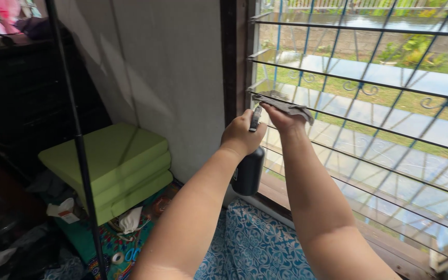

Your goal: The person sprays a cleaning solution onto a window with metal bars using a spray bottle and wipes the surface with a cloth. They repeatedly spray and wipe different sections of the window to clean it.

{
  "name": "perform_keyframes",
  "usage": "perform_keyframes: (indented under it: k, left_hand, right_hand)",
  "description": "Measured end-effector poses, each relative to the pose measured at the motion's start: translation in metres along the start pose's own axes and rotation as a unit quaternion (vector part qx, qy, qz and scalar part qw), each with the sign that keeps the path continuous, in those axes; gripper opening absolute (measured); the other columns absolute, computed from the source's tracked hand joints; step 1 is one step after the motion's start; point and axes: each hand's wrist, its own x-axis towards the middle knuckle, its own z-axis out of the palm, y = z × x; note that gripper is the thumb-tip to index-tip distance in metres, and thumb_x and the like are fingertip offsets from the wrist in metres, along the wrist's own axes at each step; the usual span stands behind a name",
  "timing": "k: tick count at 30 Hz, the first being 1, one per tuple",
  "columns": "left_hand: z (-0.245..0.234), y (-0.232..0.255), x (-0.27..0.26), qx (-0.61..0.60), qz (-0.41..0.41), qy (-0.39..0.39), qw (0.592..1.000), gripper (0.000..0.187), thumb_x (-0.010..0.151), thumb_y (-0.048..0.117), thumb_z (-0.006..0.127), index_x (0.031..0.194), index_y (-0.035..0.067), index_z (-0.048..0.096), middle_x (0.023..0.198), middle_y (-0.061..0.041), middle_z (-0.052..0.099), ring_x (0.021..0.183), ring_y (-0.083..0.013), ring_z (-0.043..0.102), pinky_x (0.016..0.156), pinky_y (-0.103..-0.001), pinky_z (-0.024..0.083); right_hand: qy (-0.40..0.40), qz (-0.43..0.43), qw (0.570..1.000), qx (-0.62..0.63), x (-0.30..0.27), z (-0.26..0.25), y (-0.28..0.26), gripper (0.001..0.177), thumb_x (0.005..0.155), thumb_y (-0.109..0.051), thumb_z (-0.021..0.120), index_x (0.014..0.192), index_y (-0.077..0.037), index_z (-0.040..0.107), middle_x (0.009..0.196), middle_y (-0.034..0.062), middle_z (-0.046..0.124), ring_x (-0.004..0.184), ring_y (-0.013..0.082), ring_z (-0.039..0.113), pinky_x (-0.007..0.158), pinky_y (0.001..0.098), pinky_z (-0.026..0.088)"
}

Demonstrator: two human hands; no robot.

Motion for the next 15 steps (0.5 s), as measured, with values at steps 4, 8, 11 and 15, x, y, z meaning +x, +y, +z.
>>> perform_keyframes:
  k: [4,8,11,15]
  left_hand:
    - [0.02,0.006,0.003,-0.006,0.03,-0.002,1.0,0.038,0.075,0.039,0.05,0.1,0.012,0.055,0.096,-0.013,0.064,0.091,-0.0322,0.062,0.079,-0.041,0.049]
    - [0.038,0.027,0.001,-0.021,0.039,-0.045,0.998,0.037,0.075,0.039,0.05,0.098,0.011,0.056,0.092,-0.014,0.065,0.088,-0.0322,0.063,0.079,-0.041,0.049]
    - [0.05,0.046,-0.003,-0.032,0.062,-0.069,0.995,0.037,0.075,0.039,0.05,0.1,0.011,0.054,0.09,-0.014,0.066,0.087,-0.032,0.063,0.077,-0.041,0.049]
    - [0.07,0.073,-0.01,-0.05,0.086,-0.103,0.99,0.036,0.074,0.037,0.049,0.099,0.011,0.054,0.089,-0.014,0.066,0.085,-0.0331,0.062,0.075,-0.042,0.048]
  right_hand:
    - [0.045,-0.034,0.998,-0.023,-0.068,0.041,-0.044,0.065,0.095,-0.046,0.021,0.138,0.001,0.033,0.149,0.0188,0.029,0.138,0.0384,0.022,0.111,0.0579,0.01]
    - [0.1,-0.115,0.988,0.014,-0.149,0.078,-0.092,0.067,0.095,-0.045,0.019,0.142,0.003,0.025,0.151,0.0237,0.02,0.138,0.042,0.016,0.11,0.0592,0.007]
    - [0.08,-0.159,0.984,-0.013,-0.199,0.095,-0.122,0.068,0.096,-0.045,0.019,0.144,0.003,0.02,0.152,0.0237,0.015,0.14,0.0422,0.011,0.11,0.0597,0.006]
    - [0.071,-0.27,0.959,-0.046,-0.254,0.106,-0.162,0.072,0.094,-0.051,0.02,0.145,0.001,0.017,0.153,0.0233,0.011,0.14,0.0445,0.006,0.108,0.0635,0.003]
